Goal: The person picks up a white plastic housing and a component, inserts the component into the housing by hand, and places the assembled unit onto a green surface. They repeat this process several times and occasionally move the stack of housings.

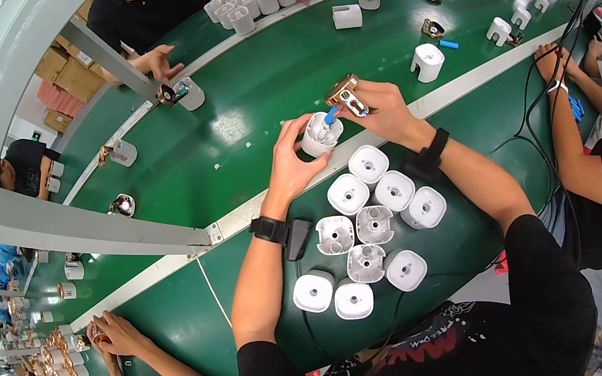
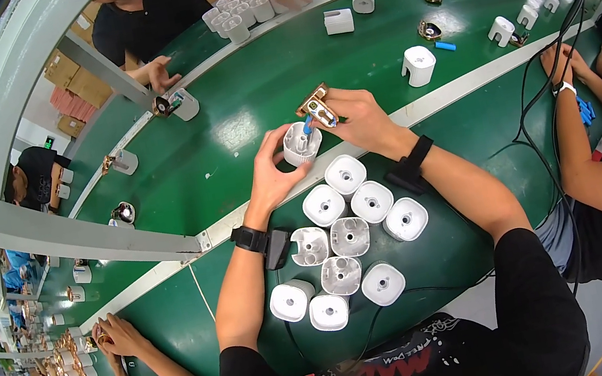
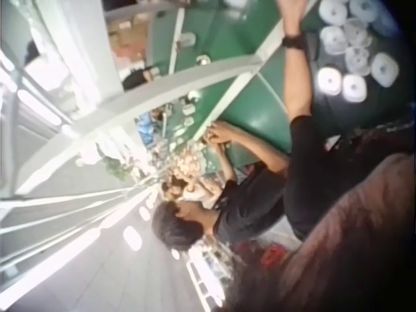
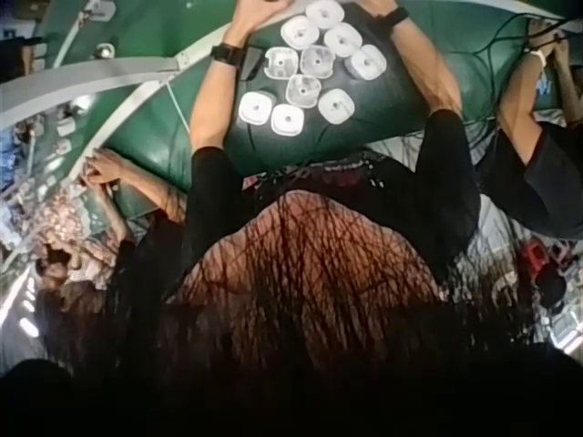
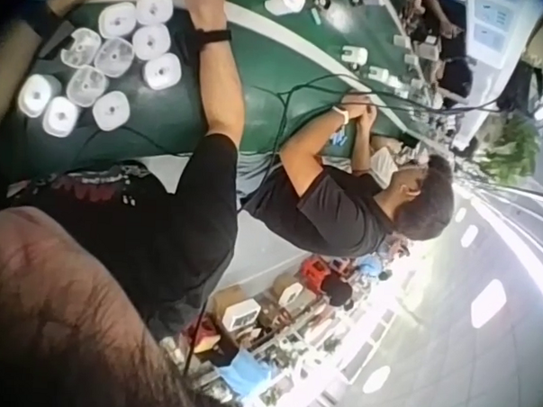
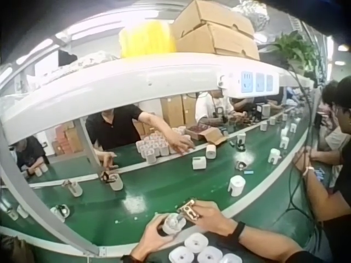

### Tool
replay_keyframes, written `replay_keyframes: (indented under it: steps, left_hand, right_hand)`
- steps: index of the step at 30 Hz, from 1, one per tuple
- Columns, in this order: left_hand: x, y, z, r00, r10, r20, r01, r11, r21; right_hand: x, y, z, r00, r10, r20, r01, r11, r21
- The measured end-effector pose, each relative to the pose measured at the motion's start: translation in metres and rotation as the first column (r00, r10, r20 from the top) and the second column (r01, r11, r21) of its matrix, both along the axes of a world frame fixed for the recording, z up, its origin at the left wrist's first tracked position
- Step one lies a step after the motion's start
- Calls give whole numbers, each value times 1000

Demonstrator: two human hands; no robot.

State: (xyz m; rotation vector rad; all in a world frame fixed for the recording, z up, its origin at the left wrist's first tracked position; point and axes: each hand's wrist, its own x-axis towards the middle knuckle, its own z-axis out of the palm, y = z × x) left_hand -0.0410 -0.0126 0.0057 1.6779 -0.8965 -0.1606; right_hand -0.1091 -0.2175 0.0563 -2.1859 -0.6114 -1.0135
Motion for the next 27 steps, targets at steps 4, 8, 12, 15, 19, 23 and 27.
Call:
replay_keyframes:
  steps: [4, 8, 12, 15, 19, 23, 27]
  left_hand:
    - [0, 1, 1, 999, -8, -38, 8, 1000, -3]
    - [-1, 2, 2, 999, -5, -53, 4, 1000, -8]
    - [-1, 0, 3, 999, -22, -46, 21, 1000, -16]
    - [-1, 1, 5, 999, -32, -45, 31, 999, -9]
    - [-1, 2, 6, 998, -38, -50, 37, 999, -6]
    - [-1, 1, 5, 999, -34, -43, 33, 999, -23]
    - [0, 1, 5, 998, -38, -47, 36, 999, -28]
  right_hand:
    - [0, 0, 0, 1000, 15, 9, -16, 1000, 26]
    - [-1, 1, 3, 999, 34, -6, -34, 999, 7]
    - [-2, -2, 0, 998, 47, -43, -48, 998, -28]
    - [-2, -1, 1, 996, 58, -69, -64, 994, -87]
    - [-4, 3, 3, 985, 37, -167, -37, 999, 4]
    - [-3, 5, 1, 981, 53, -189, -44, 998, 55]
    - [-1, 6, 1, 987, 39, -154, -37, 999, 18]
